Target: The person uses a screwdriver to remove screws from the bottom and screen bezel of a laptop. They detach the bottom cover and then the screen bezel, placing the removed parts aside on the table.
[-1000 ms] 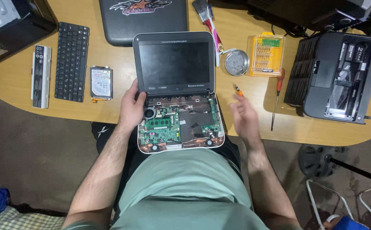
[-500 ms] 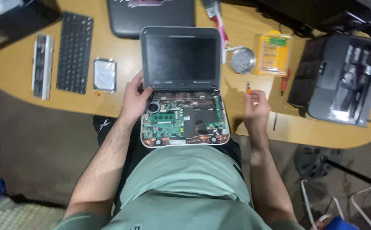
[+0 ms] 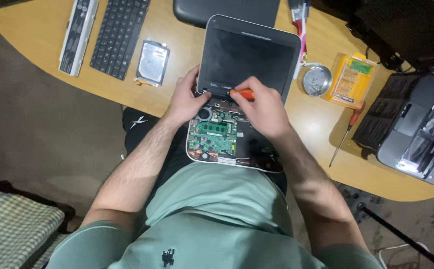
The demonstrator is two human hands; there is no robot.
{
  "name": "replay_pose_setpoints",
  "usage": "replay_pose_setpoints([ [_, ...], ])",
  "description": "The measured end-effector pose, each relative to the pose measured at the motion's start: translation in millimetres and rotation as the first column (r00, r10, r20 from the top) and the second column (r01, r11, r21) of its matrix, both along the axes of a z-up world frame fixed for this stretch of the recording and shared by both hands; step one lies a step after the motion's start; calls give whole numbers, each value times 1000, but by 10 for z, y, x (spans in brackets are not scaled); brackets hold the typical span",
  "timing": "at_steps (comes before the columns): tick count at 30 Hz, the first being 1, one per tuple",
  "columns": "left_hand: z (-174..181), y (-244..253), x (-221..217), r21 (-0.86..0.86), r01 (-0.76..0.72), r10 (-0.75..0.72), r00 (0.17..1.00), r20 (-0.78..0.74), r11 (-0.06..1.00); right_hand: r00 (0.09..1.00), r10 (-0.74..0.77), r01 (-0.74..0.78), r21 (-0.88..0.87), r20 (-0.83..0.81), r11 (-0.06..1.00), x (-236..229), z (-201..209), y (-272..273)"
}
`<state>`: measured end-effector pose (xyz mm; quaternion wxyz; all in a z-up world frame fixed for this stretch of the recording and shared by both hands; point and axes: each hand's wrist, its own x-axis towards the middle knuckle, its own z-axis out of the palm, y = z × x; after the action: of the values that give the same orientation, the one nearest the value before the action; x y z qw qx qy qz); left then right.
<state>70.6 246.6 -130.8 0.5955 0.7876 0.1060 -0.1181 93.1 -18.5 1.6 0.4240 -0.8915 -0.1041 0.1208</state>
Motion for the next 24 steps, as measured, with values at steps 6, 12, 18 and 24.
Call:
replay_pose_setpoints([
  [6, -74, 30, -27, -14, -19, 19, 1000, -1, 1000, 982, 122, -139, -119, -141, 983, 231, 91, 411],
  [12, -56, 45, -50, -6, -7, 7, 1000, -16, 1000, 975, 110, -140, -149, -194, 979, 227, -25, 474],
  [18, -27, 56, -33, -10, 22, -22, 1000, -11, 1000, 963, 137, -181, -181, -232, 967, 272, -58, 476],
  [24, -34, 57, -29, 20, 56, -56, 998, -2, 998, 942, 237, -309, -335, -238, 890, 306, -48, 569],
])
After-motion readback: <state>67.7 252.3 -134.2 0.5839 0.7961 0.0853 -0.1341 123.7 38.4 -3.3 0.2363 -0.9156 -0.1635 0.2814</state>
